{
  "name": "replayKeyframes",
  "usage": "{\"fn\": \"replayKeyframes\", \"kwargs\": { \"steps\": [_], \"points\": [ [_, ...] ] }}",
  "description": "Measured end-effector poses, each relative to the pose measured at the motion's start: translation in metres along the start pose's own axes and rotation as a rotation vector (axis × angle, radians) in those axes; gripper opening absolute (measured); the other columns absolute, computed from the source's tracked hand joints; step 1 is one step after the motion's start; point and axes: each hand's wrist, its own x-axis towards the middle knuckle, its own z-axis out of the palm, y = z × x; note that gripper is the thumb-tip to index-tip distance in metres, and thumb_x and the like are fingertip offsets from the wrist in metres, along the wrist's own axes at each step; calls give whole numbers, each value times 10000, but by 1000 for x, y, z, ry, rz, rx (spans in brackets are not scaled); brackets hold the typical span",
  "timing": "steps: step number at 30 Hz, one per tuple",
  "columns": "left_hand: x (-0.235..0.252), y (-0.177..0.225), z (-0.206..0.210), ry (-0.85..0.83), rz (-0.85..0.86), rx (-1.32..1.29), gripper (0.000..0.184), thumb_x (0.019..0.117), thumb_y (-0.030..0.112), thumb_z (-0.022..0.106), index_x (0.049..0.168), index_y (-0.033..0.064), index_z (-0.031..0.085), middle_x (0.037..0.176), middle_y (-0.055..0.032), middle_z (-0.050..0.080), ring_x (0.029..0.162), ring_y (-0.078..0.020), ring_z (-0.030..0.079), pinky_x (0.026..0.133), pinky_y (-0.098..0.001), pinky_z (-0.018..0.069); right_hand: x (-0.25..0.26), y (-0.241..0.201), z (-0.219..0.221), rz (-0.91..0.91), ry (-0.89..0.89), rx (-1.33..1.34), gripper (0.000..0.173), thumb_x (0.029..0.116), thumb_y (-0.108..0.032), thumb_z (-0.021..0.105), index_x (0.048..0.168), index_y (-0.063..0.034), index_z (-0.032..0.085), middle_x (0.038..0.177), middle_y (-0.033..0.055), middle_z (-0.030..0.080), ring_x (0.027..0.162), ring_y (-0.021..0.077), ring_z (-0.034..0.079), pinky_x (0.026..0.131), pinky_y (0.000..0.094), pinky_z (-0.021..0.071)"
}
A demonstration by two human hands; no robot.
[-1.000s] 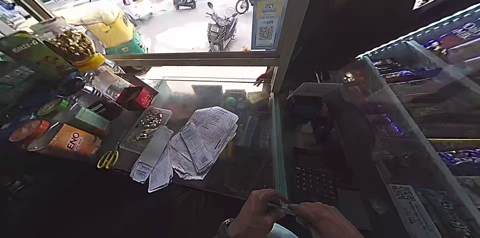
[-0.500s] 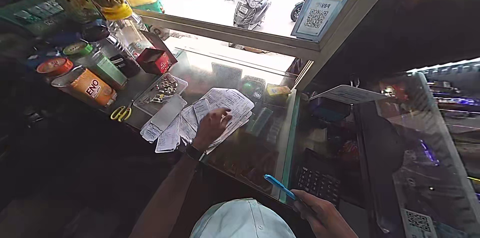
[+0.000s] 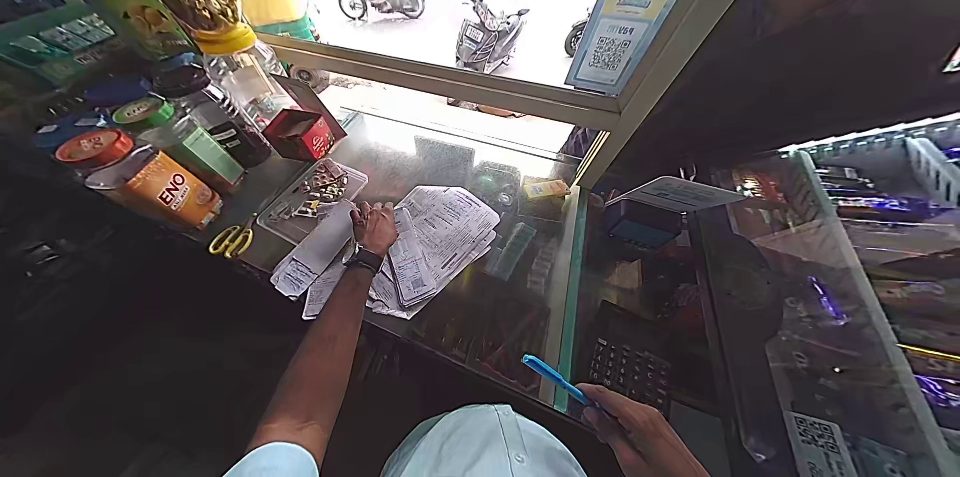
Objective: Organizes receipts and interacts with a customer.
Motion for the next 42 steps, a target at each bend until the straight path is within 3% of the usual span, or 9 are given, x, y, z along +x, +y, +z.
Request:
{"fn": "replayKeyframes", "kwargs": {
  "steps": [9, 13, 18, 20, 24, 30, 34, 38, 42],
  "points": [
    [0, 10, 1, 114, -13, 45, 485, 813, 165, 800, 1256, 27, 658, 1329, -264, 587, 1309, -466, 488, 1075, -624, 373, -1, -2, -2, -8, 16, -2, 271, 1017, -97, 546, 1217, -8, 705, 966, 131, 751, 820, 224, 722, 790, 391, 593],
    [-18, 11, -29, 70, -1, -85, 276, 922, 150, 679, 1168, 29, 708, 1313, -260, 588, 1256, -442, 546, 1025, -600, 448, -3, -3, -3, 19, 70, 16, 249, 1016, -129, 579, 1193, -11, 709, 944, 120, 760, 818, 208, 729, 770, 381, 590],
    [-66, 11, -89, 40, 309, -477, 88, 924, 89, 705, 1009, 82, 726, 932, -162, 713, 871, -357, 684, 770, -622, 526, -3, 6, -1, -55, 356, 44, 209, 944, -229, 674, 1050, -88, 786, 1104, 110, 700, 1088, 164, 622, 964, 292, 491],
    [-85, 12, -105, 34, 519, -719, 111, 891, 97, 768, 995, 106, 730, 841, -52, 717, 699, -187, 660, 664, -430, 552, -1, 5, -3, -78, 459, 71, 229, 925, -294, 709, 1021, -102, 790, 944, 48, 643, 916, 62, 574, 816, 186, 467],
    [-126, 39, -118, -104, 777, -1333, 334, 894, -32, 687, 1203, 76, 624, 930, -28, 703, 760, -88, 676, 688, -239, 594, 7, -5, -3, -184, 575, 371, 198, 905, -366, 773, 992, -227, 661, 786, -132, 705, 643, -52, 646, 583, 121, 557],
    [-166, 117, -75, -169, 490, -1988, 320, 956, -29, 615, 1264, 54, 595, 952, -98, 709, 826, -167, 710, 806, -370, 620, 55, -18, 5, -364, 552, 615, 484, 1065, -501, 422, 1228, -139, 699, 1115, 64, 782, 997, 211, 764, 844, 311, 641],
    [-179, 158, -66, -185, 215, -2209, 259, 985, -41, 577, 1243, -29, 564, 958, -158, 718, 811, -218, 730, 773, -395, 633, 73, -32, 17, -373, 477, 670, 563, 1024, -440, 576, 1391, -14, 593, 1307, 68, 709, 1188, 171, 687, 1004, 327, 586],
    [-185, 172, -63, -121, 58, -2242, 298, 1008, 6, 569, 1298, -23, 508, 1023, -171, 706, 841, -226, 729, 762, -400, 631, 74, -41, 24, -269, 586, 533, 385, 937, -75, 661, 1305, 39, 649, 1091, 3, 762, 925, -19, 700, 826, 163, 588],
    [-220, 179, -29, -154, 122, -1953, 685, 996, 172, 621, 1555, 72, 238, 1422, -128, 528, 1069, -170, 658, 829, -333, 587, 71, -36, 17, -133, 711, 280, 370, 962, -97, 603, 1306, 27, 661, 1046, 44, 769, 868, -56, 687, 790, 113, 554]
  ]
}}
